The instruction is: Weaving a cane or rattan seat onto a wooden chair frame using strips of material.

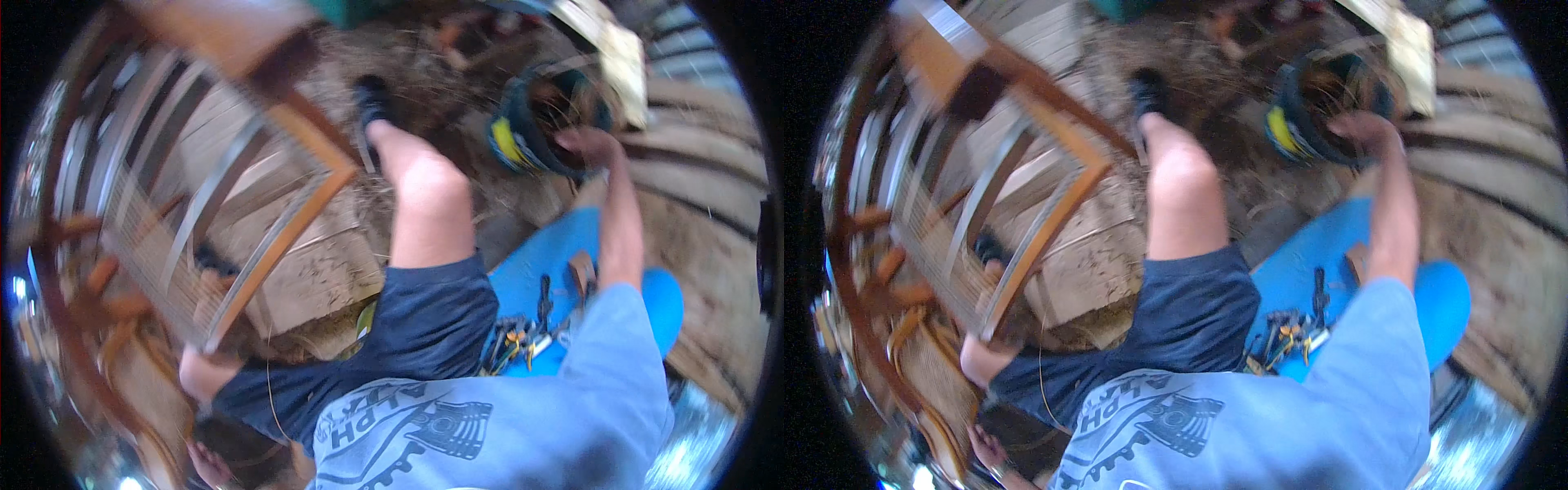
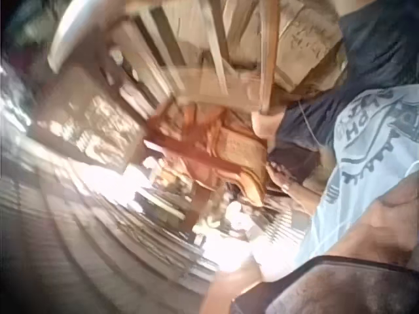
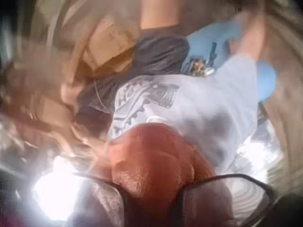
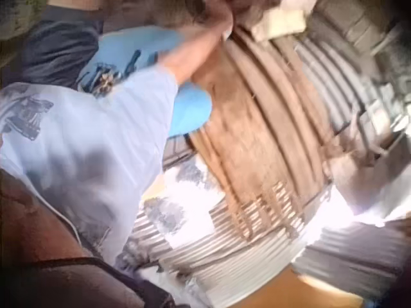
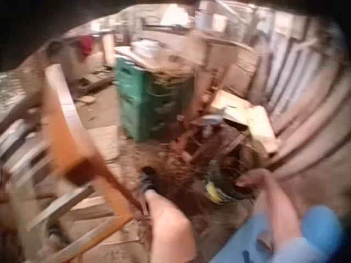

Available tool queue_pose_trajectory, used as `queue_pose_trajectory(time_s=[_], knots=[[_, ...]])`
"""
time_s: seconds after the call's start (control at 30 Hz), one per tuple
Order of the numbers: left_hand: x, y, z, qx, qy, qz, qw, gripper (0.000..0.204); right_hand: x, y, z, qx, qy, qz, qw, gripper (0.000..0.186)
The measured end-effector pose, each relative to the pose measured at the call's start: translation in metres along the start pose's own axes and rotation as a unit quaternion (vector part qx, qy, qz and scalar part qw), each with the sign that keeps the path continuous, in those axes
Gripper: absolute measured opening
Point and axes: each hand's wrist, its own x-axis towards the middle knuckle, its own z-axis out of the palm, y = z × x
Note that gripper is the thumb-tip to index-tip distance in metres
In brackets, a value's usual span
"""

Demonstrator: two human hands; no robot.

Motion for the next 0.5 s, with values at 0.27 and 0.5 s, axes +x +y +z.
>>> queue_pose_trajectory(time_s=[0.27, 0.5], knots=[[-0.093, 0.026, 0.028, 0.043, -0.127, 0.158, 0.978, 0.027, -0.262, -0.158, -0.089, 0.230, 0.202, -0.311, 0.900, 0.053], [-0.171, 0.042, 0.141, 0.216, -0.409, 0.268, 0.845, 0.019, -0.400, -0.430, 0.081, 0.334, 0.011, -0.631, 0.700, 0.055]])
